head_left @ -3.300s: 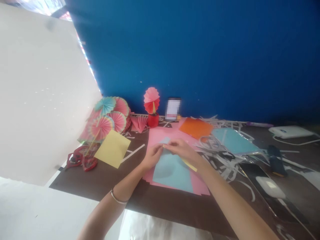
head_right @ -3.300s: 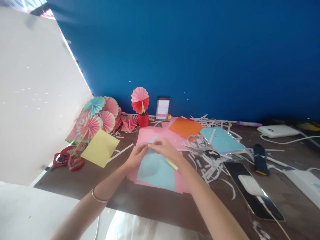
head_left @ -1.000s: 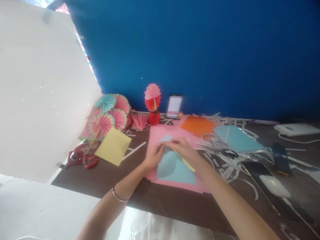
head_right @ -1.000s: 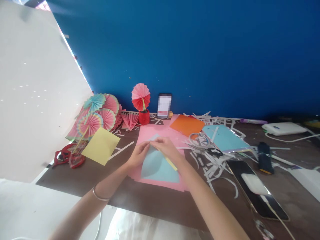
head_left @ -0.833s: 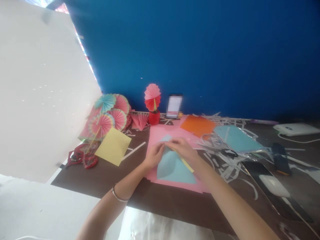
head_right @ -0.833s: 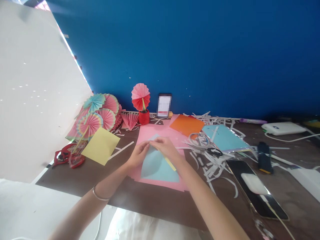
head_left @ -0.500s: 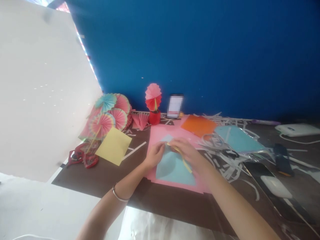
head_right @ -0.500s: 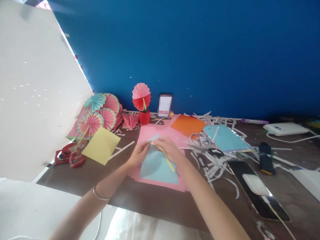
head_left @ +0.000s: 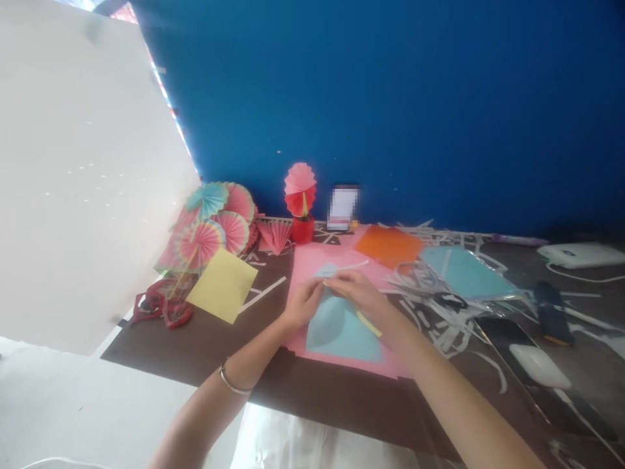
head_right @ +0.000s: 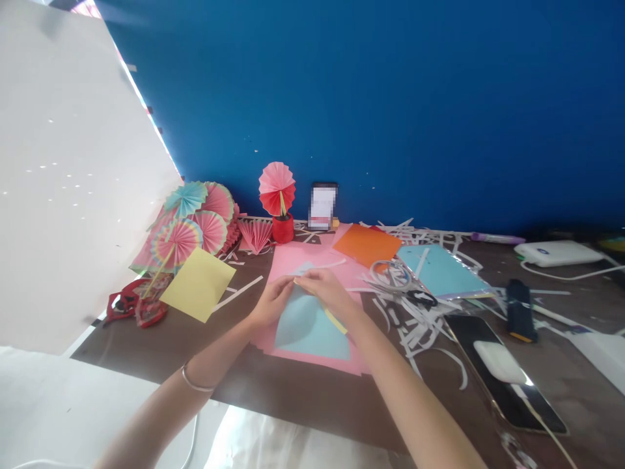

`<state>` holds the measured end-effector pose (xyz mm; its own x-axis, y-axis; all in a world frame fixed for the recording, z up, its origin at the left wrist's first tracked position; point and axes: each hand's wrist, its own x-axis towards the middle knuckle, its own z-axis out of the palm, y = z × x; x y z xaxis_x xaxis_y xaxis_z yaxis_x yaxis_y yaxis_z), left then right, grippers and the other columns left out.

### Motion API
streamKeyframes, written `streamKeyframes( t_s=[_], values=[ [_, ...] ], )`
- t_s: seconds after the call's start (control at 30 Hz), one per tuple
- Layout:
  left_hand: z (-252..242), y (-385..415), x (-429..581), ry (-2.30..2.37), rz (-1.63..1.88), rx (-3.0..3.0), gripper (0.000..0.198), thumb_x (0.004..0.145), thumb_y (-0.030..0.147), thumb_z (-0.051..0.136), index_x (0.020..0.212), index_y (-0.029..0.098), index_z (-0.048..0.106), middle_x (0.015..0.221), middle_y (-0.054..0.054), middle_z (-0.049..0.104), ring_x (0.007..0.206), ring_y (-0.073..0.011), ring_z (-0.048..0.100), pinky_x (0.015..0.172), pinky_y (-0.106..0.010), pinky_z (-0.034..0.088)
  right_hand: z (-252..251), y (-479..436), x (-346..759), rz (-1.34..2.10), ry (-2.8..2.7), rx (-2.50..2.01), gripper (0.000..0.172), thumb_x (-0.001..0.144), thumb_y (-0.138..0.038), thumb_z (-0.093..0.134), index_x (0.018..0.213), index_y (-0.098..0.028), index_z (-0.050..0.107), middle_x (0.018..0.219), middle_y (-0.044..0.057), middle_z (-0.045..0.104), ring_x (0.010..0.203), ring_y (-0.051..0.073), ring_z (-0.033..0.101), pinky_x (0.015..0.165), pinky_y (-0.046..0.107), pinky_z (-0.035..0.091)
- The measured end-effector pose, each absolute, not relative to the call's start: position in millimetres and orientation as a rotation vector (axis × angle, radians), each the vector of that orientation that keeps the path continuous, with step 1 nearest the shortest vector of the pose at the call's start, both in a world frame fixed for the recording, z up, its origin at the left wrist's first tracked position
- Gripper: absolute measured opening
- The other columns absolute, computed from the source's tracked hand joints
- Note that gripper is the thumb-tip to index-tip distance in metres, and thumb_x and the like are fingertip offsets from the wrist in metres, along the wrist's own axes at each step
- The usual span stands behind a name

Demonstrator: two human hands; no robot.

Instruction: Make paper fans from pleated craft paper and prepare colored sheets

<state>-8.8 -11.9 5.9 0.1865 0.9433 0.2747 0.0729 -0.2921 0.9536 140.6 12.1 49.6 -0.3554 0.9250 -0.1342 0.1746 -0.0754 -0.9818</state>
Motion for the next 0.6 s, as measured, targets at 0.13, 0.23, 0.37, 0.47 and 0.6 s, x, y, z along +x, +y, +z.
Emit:
streamKeyframes(
  t_s=[0.13,0.23,0.37,0.47,0.6],
  values=[
    [5,-12,-9,1.008,1.213,1.581,0.03,0.088,0.03,0.039,0.103,0.016,0.06,0.102,-0.008,0.064,0.095,-0.0189,0.058,0.088,-0.032,0.042,47,13,141,1.487,-1.548,-1.217,0.035,0.062,-0.049,0.066,0.067,-0.015,0.061,0.063,0.002,0.055,0.063,0.014,0.05,0.057,0.026,0.038],
    [6,-12,-9,1.014,1.198,1.585,0.03,0.088,0.03,0.038,0.104,0.015,0.059,0.103,-0.008,0.064,0.096,-0.0189,0.058,0.089,-0.032,0.042,47,13,141,1.487,-1.556,-1.22,0.034,0.063,-0.049,0.065,0.067,-0.015,0.061,0.062,0.002,0.055,0.063,0.014,0.05,0.057,0.026,0.038],
    [7,-12,-10,1.018,1.176,1.576,0.03,0.088,0.029,0.038,0.103,0.015,0.06,0.102,-0.008,0.064,0.095,-0.0189,0.058,0.088,-0.032,0.042,51,11,142,1.506,-1.553,-1.218,0.034,0.062,-0.049,0.065,0.066,-0.015,0.061,0.061,0.001,0.053,0.062,0.013,0.049,0.057,0.026,0.037],
    [7,-12,-11,1.005,1.161,1.577,0.029,0.088,0.029,0.039,0.102,0.015,0.06,0.1,-0.008,0.065,0.094,-0.0189,0.058,0.086,-0.032,0.043,56,10,144,1.535,-1.55,-1.223,0.034,0.063,-0.048,0.065,0.067,-0.015,0.061,0.062,0.001,0.053,0.063,0.013,0.049,0.058,0.026,0.037],
    [7,-11,-11,1.0,1.135,1.597,0.028,0.087,0.027,0.039,0.102,0.015,0.061,0.1,-0.007,0.065,0.093,-0.0186,0.058,0.087,-0.032,0.043,61,8,146,1.589,-1.548,-1.246,0.03,0.065,-0.044,0.066,0.067,-0.015,0.06,0.063,0.0,0.052,0.065,0.013,0.049,0.06,0.026,0.038]
  ],
)
